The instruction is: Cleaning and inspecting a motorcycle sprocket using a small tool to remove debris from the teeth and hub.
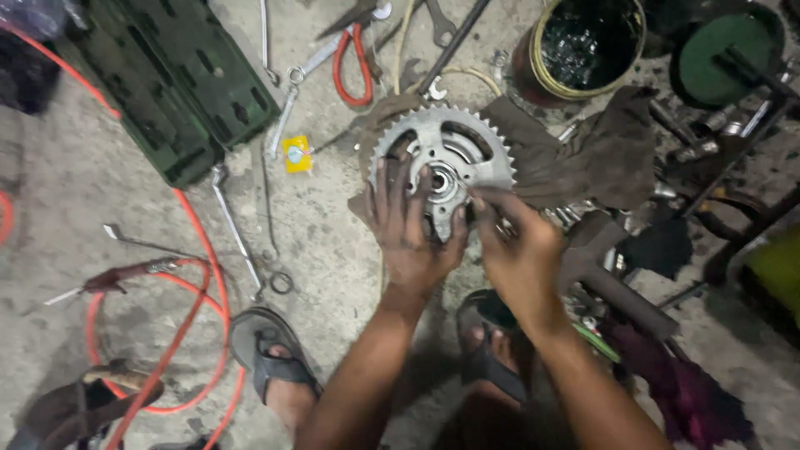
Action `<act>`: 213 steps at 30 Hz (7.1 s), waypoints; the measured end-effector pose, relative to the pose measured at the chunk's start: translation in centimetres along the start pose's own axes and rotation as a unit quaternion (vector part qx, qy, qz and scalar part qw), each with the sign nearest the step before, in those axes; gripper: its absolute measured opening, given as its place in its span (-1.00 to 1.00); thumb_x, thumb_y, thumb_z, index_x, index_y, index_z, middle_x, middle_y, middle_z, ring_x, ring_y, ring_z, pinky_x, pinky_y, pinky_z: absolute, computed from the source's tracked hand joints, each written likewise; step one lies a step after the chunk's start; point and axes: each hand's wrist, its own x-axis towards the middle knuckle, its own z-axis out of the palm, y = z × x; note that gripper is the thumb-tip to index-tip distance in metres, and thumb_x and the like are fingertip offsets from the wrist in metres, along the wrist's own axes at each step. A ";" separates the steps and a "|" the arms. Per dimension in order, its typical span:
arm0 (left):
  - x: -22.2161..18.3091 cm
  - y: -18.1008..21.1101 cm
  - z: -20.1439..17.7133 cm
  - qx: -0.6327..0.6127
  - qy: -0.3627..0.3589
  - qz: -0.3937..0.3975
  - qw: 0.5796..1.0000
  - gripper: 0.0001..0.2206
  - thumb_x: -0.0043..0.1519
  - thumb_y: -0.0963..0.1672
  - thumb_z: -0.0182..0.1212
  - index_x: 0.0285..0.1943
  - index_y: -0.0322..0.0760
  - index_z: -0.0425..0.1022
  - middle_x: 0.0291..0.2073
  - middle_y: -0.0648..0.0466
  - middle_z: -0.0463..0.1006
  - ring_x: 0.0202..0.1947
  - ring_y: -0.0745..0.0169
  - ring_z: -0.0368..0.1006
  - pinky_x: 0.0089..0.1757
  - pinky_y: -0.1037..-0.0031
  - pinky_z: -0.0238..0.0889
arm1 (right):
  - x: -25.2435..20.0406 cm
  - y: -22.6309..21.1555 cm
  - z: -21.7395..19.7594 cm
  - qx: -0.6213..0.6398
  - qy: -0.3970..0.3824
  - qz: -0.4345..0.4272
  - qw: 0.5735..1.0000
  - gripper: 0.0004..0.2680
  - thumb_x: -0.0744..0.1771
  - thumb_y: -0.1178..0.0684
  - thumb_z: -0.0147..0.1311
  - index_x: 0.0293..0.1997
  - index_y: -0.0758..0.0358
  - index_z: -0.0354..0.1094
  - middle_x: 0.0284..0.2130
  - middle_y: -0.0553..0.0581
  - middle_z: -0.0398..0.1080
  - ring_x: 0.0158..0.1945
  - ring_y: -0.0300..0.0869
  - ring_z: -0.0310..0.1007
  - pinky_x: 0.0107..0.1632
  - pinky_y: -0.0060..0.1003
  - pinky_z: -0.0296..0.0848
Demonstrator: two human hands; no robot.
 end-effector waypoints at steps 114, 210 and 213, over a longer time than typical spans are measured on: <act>6.3 -6.4 -2.9 -0.100 -0.171 -0.428 0.882 -0.31 -0.24 0.24 0.57 0.03 0.04 0.57 -0.32 0.07 0.65 -0.25 -0.01 0.66 -0.23 0.24 0.52 | -0.2 3.8 -3.0 -0.284 -0.139 -0.156 0.936 -0.87 0.23 0.17 0.12 -0.23 0.06 0.38 -0.32 0.14 0.27 -0.13 0.19 0.39 -0.14 0.10 0.36; 1.5 1.1 -3.2 -0.291 -0.019 -0.476 0.829 -0.70 0.02 -0.08 0.59 -0.53 -0.20 0.47 -0.70 0.13 0.48 -0.63 0.45 0.31 -0.47 0.60 0.20 | -7.5 3.8 0.0 -0.258 0.024 -0.135 0.956 -0.90 0.31 0.21 0.12 -0.22 0.04 0.44 -0.20 -0.02 0.34 -0.45 0.03 0.48 -0.51 -0.07 0.46; 0.7 0.2 -2.7 -0.293 -0.017 -0.466 0.835 -0.71 0.03 -0.09 0.60 -0.54 -0.18 0.48 -0.72 0.13 0.49 -0.66 0.48 0.33 -0.50 0.64 0.20 | -6.5 3.9 -0.4 -0.265 0.037 -0.161 0.950 -0.88 0.31 0.19 0.13 -0.24 -0.06 0.47 -0.25 -0.04 0.34 -0.42 0.05 0.48 -0.41 -0.14 0.48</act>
